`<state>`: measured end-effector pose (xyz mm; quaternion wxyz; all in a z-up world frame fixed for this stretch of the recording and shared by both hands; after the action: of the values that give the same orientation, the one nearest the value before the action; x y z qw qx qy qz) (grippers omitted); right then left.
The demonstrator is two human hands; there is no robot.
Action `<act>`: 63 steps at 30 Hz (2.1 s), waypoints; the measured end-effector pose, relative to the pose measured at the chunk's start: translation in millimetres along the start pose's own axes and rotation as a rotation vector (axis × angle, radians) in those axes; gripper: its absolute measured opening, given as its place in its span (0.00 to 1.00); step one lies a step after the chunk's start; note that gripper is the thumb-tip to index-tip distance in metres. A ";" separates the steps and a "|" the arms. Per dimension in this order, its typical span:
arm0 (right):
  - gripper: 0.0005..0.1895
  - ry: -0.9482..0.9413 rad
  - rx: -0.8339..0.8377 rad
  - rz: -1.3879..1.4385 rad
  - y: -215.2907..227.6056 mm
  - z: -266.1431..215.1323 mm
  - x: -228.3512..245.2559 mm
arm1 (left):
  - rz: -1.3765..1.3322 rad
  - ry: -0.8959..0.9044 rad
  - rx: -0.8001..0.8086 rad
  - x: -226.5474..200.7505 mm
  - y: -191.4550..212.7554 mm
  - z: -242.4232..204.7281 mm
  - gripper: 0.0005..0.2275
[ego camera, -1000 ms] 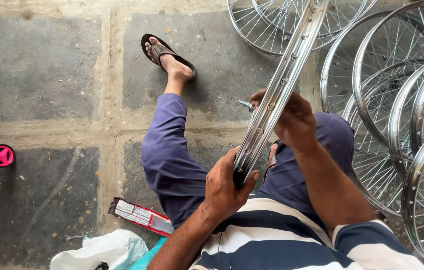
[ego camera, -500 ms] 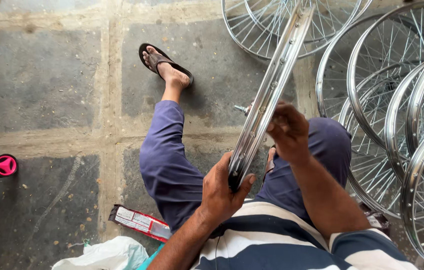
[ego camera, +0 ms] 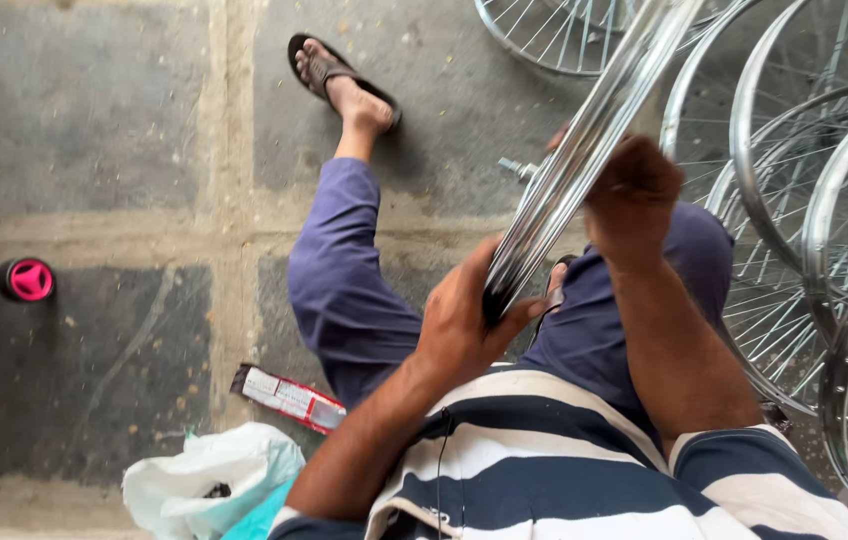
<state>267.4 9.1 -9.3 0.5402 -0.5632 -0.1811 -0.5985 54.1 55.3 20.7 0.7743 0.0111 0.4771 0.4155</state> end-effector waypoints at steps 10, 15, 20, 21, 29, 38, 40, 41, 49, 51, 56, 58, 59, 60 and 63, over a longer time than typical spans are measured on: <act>0.07 0.092 -0.389 -0.213 71.8 9.1 -0.3 | 0.318 -0.062 0.003 29.4 -5.6 -34.5 0.35; 0.09 0.192 -0.322 -0.302 33.6 -3.0 10.8 | 0.312 -0.063 -0.061 27.9 12.1 -15.7 0.35; 0.11 0.019 -0.112 -0.356 -2.2 -21.7 -20.4 | 0.247 0.026 -0.063 2.5 30.8 21.4 0.37; 0.12 -0.039 -0.074 -0.333 -3.4 -25.3 -30.9 | 0.243 0.057 -0.060 1.0 32.3 24.0 0.37; 0.11 -0.327 0.012 -0.130 -11.4 -8.5 -67.9 | 0.234 0.057 -0.095 -12.3 32.0 27.6 0.35; 0.13 -0.122 0.249 -0.221 -65.7 7.6 -18.8 | 0.295 0.018 -0.114 -7.5 29.7 17.0 0.37; 0.13 0.252 -0.132 -0.790 -67.8 0.4 -1.6 | 0.331 -0.030 -0.122 -9.9 27.3 16.5 0.37; 0.14 0.440 -0.333 -1.062 -70.9 -9.2 6.9 | 0.325 -0.041 -0.132 -10.2 26.0 16.7 0.37; 0.12 -0.191 0.133 -0.220 -20.1 -7.6 -32.9 | 0.255 -0.021 -0.144 -10.5 29.4 15.3 0.36; 0.13 -0.334 0.214 0.068 -9.1 -10.4 -45.8 | 0.242 -0.035 -0.137 -14.0 26.6 13.2 0.36; 0.25 -0.671 0.518 0.162 -4.9 6.2 -66.5 | 0.191 -0.054 -0.116 -16.5 18.1 17.6 0.35; 0.22 -0.633 0.544 0.277 -6.6 10.2 -56.2 | 0.253 -0.096 -0.088 -17.6 14.1 20.5 0.36; 0.21 -0.611 0.556 0.334 -10.6 9.8 -49.9 | 0.260 -0.096 -0.090 -16.5 14.6 21.3 0.35; 0.23 -0.480 0.449 0.037 -9.6 10.3 -44.4 | 0.267 -0.091 -0.092 -15.2 15.6 21.0 0.35; 0.24 -0.058 0.079 -0.714 -21.0 -7.1 -14.8 | 0.271 -0.084 -0.097 -11.0 18.5 19.4 0.35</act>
<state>242.9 17.2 -16.0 0.3131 -0.4599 -0.4047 -0.7257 54.7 67.5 46.9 0.7301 0.0553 0.4179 0.5378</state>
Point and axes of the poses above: each hand's wrist, its own z-axis towards the middle knuckle, its own y-axis out of the back of the hand, x = y × z, the point moved 7 cm from there along z, towards the middle knuckle, and after that the axes turned 14 degrees about -y, right-handed, at the moved point
